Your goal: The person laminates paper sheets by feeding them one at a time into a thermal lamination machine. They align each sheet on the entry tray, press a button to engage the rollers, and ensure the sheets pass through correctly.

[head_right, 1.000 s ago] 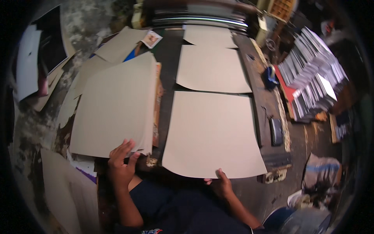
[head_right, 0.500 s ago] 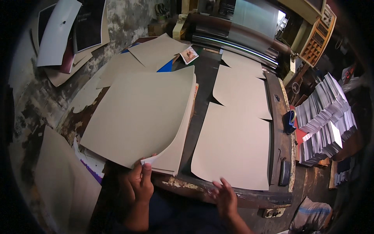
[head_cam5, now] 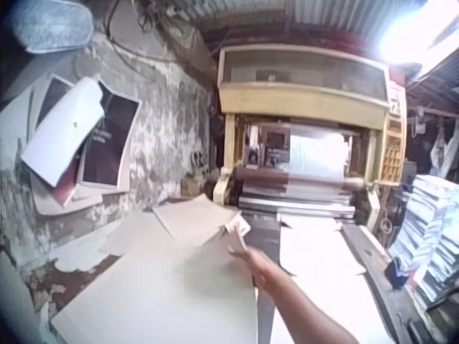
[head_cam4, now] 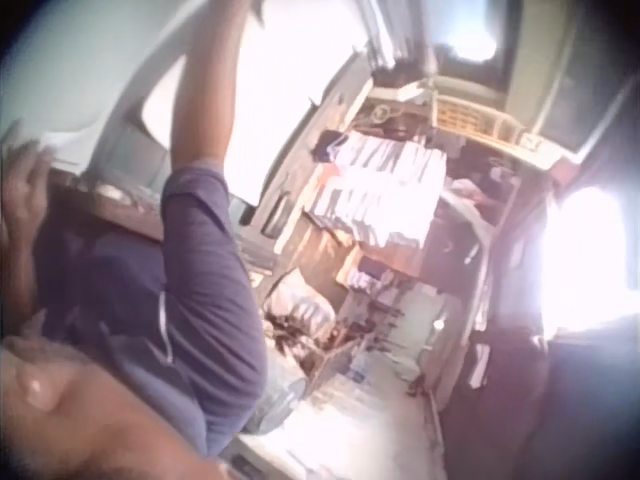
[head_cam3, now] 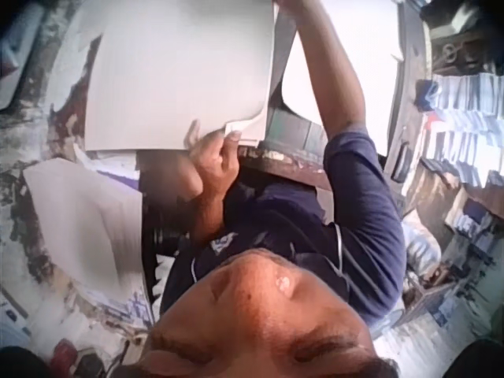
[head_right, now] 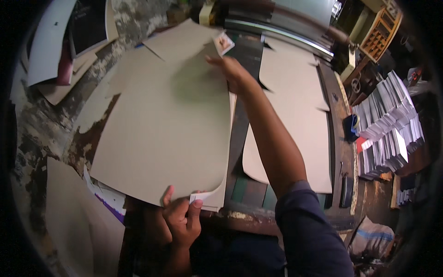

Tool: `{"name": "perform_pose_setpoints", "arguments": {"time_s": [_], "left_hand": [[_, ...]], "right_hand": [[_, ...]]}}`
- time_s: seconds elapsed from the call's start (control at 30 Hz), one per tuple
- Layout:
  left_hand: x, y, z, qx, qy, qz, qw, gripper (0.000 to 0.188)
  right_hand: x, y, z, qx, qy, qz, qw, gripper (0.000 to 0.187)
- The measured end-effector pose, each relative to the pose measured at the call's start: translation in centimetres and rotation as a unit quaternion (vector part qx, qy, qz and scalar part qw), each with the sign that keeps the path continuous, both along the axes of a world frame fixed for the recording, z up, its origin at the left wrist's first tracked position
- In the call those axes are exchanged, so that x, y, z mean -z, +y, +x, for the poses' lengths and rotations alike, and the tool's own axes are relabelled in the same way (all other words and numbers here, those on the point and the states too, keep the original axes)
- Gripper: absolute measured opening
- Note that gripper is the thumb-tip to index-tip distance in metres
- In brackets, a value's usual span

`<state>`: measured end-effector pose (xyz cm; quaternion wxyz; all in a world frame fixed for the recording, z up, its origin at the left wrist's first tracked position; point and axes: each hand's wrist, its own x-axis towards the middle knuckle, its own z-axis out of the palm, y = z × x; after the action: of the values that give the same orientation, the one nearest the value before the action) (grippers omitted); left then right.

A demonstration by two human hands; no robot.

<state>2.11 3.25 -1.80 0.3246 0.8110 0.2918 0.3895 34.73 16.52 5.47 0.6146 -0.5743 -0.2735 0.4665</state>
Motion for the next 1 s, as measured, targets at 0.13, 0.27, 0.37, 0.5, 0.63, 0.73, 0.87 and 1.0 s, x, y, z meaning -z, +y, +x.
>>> {"name": "perform_pose_setpoints", "arguments": {"time_s": [0.13, 0.27, 0.37, 0.5, 0.63, 0.73, 0.87, 1.0], "left_hand": [[0.2, -0.3, 0.5, 0.01, 0.011, 0.01, 1.0, 0.023], [-0.4, -0.6, 0.9, 0.011, 0.025, 0.028, 0.999, 0.02], [-0.7, -0.7, 0.4, 0.007, 0.032, 0.057, 0.998, 0.02], [-1.6, -0.1, -0.5, 0.055, 0.074, 0.073, 0.993, 0.023], [-2.5, 2.8, -1.9, 0.204, 0.136, -0.029, 0.969, 0.031], [-2.6, 3.6, -2.4, 0.222, 0.136, -0.091, 0.961, 0.029], [-1.4, 4.8, -2.7, 0.245, 0.141, -0.106, 0.953, 0.017], [-1.8, 3.4, -1.8, -0.021, -0.289, -0.338, 0.895, 0.018]], "right_hand": [[2.9, 2.3, -4.4, -0.048, -0.537, -0.022, 0.842, 0.068], [4.3, 1.5, -4.6, -0.009, -0.71, -0.134, 0.691, 0.077], [2.7, -2.8, -0.2, -0.039, -0.383, 0.038, 0.922, 0.078], [11.7, -12.0, 3.6, 0.042, -0.406, 0.026, 0.912, 0.071], [21.2, -23.4, 8.4, -0.041, -0.564, -0.314, 0.763, 0.065], [22.2, -30.4, 11.6, 0.047, -0.568, -0.445, 0.691, 0.06], [22.8, -37.0, 11.9, 0.204, -0.573, -0.352, 0.712, 0.055], [21.0, -38.3, 3.5, 0.233, -0.361, -0.109, 0.896, 0.053]]}}
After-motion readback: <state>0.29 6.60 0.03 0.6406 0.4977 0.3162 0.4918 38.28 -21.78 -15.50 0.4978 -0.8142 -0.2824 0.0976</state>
